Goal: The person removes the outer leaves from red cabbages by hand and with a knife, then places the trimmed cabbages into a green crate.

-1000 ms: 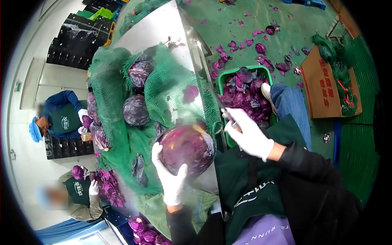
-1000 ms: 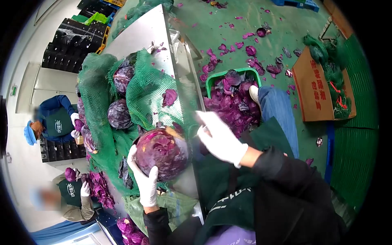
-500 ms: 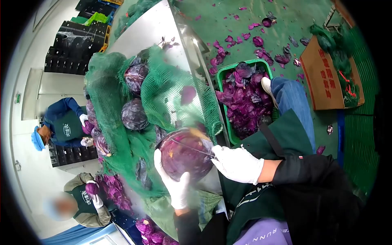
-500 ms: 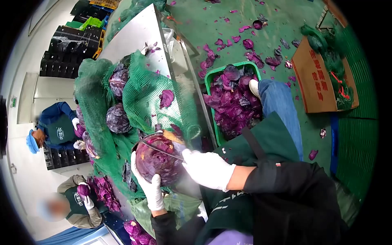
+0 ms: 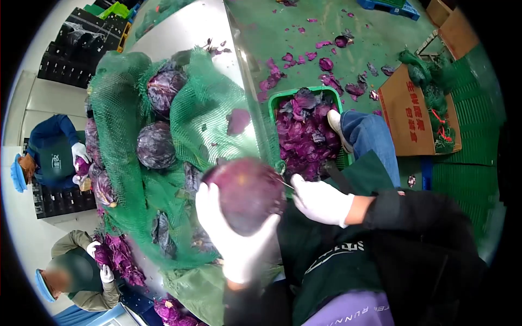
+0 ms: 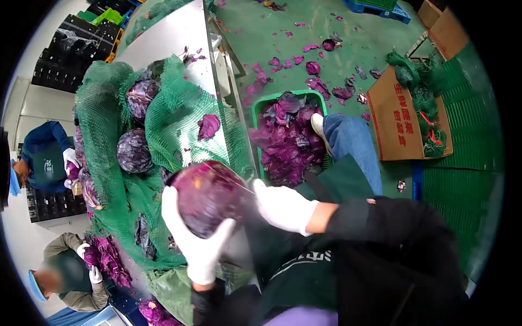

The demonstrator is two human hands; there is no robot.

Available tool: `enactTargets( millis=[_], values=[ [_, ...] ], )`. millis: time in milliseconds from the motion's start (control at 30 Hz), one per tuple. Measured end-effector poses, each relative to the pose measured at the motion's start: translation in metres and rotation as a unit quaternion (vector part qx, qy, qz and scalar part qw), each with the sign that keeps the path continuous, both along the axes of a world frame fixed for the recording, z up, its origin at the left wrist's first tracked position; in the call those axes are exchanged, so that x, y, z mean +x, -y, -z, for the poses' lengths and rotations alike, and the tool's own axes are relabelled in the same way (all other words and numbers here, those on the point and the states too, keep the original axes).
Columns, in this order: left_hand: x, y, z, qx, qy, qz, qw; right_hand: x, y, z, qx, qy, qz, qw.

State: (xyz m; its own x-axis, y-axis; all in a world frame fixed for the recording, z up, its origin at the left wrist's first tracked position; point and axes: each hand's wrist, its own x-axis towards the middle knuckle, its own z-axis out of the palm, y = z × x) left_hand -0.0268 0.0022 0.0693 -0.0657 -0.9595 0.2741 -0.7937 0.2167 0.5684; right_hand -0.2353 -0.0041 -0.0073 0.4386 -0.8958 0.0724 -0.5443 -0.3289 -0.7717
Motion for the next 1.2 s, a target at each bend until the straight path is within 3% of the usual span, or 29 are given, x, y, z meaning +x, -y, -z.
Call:
enactTargets(
  millis=[33, 67, 133, 200, 233, 333, 367, 400, 433, 467, 533, 567, 600, 633, 700, 733, 800, 833, 933, 967, 1067, 1100, 1167, 1200],
  values=[
    [0.017, 0.01, 0.003, 0.03, -0.037, 0.002, 0.999, 0.01, 0.005, 0.019, -0.088, -0.015, -0.005, 0.996],
    [0.029, 0.019, 0.001, 0.076, -0.147, -0.003, 0.986, 0.021, 0.015, 0.024, -0.108, -0.017, -0.002, 0.994],
    [0.051, 0.043, -0.004, 0.16, -0.33, -0.033, 0.93, 0.039, 0.036, 0.035, -0.08, -0.047, -0.034, 0.995],
    [0.075, 0.061, 0.002, 0.184, -0.436, -0.001, 0.881, 0.055, 0.05, 0.043, -0.135, -0.015, -0.041, 0.99],
    [0.071, 0.059, -0.002, 0.197, -0.464, -0.015, 0.864, 0.054, 0.051, 0.019, -0.052, -0.032, -0.046, 0.997],
    [0.03, 0.024, -0.001, 0.077, -0.266, -0.054, 0.959, 0.036, 0.033, 0.049, -0.115, 0.01, -0.027, 0.993],
    [0.018, 0.006, 0.008, 0.003, -0.125, -0.022, 0.992, 0.019, 0.027, 0.013, 0.098, -0.036, -0.026, 0.994],
    [0.012, -0.005, 0.016, -0.068, 0.02, 0.008, 0.997, 0.004, 0.018, 0.01, 0.081, -0.019, -0.046, 0.995],
    [0.007, -0.006, 0.009, -0.075, 0.062, 0.018, 0.995, 0.005, 0.021, 0.012, 0.094, -0.025, -0.043, 0.994],
    [0.01, -0.001, 0.006, -0.006, -0.065, -0.002, 0.998, 0.006, 0.019, 0.016, 0.112, -0.03, -0.038, 0.993],
    [0.029, 0.028, -0.006, 0.127, -0.303, -0.043, 0.944, 0.032, 0.035, 0.052, 0.0, -0.007, -0.026, 1.0],
    [0.039, 0.041, -0.017, 0.185, -0.4, -0.054, 0.896, 0.047, 0.046, 0.068, 0.096, -0.021, -0.044, 0.994],
    [0.047, 0.045, -0.016, 0.178, -0.444, -0.052, 0.877, 0.054, 0.042, 0.081, 0.071, -0.028, -0.047, 0.996],
    [0.044, 0.039, -0.016, 0.154, -0.406, -0.055, 0.899, 0.06, 0.039, 0.094, 0.046, -0.035, -0.049, 0.997],
    [0.046, 0.025, 0.004, 0.109, -0.357, -0.024, 0.927, 0.045, 0.038, 0.071, 0.109, -0.03, -0.047, 0.992],
    [0.059, 0.022, 0.014, 0.103, -0.298, -0.005, 0.949, 0.04, 0.039, 0.069, 0.057, -0.051, -0.077, 0.994],
    [0.077, 0.014, 0.027, 0.081, -0.305, 0.017, 0.949, 0.033, 0.048, 0.034, 0.164, -0.006, -0.043, 0.985],
    [0.081, 0.007, 0.03, 0.067, -0.31, 0.015, 0.948, 0.021, 0.059, -0.016, 0.432, 0.104, -0.035, 0.895],
    [0.108, -0.027, 0.047, 0.13, -0.306, -0.024, 0.943, 0.018, 0.074, -0.034, 0.459, 0.205, -0.024, 0.864],
    [0.112, -0.044, 0.046, 0.159, -0.34, -0.057, 0.925, 0.02, 0.077, -0.034, 0.446, 0.246, -0.016, 0.861],
    [0.117, -0.071, 0.038, 0.187, -0.297, -0.051, 0.935, 0.054, 0.067, -0.013, 0.202, 0.17, -0.008, 0.964],
    [0.104, -0.076, 0.024, 0.197, -0.34, -0.08, 0.916, 0.066, 0.057, -0.005, 0.188, 0.144, -0.006, 0.972],
    [0.08, -0.081, 0.001, 0.191, -0.434, -0.128, 0.871, 0.082, 0.048, 0.003, 0.155, 0.201, -0.003, 0.967],
    [0.077, -0.078, 0.002, 0.172, -0.447, -0.131, 0.868, 0.087, 0.049, 0.003, 0.207, 0.224, 0.02, 0.952]
  ],
)
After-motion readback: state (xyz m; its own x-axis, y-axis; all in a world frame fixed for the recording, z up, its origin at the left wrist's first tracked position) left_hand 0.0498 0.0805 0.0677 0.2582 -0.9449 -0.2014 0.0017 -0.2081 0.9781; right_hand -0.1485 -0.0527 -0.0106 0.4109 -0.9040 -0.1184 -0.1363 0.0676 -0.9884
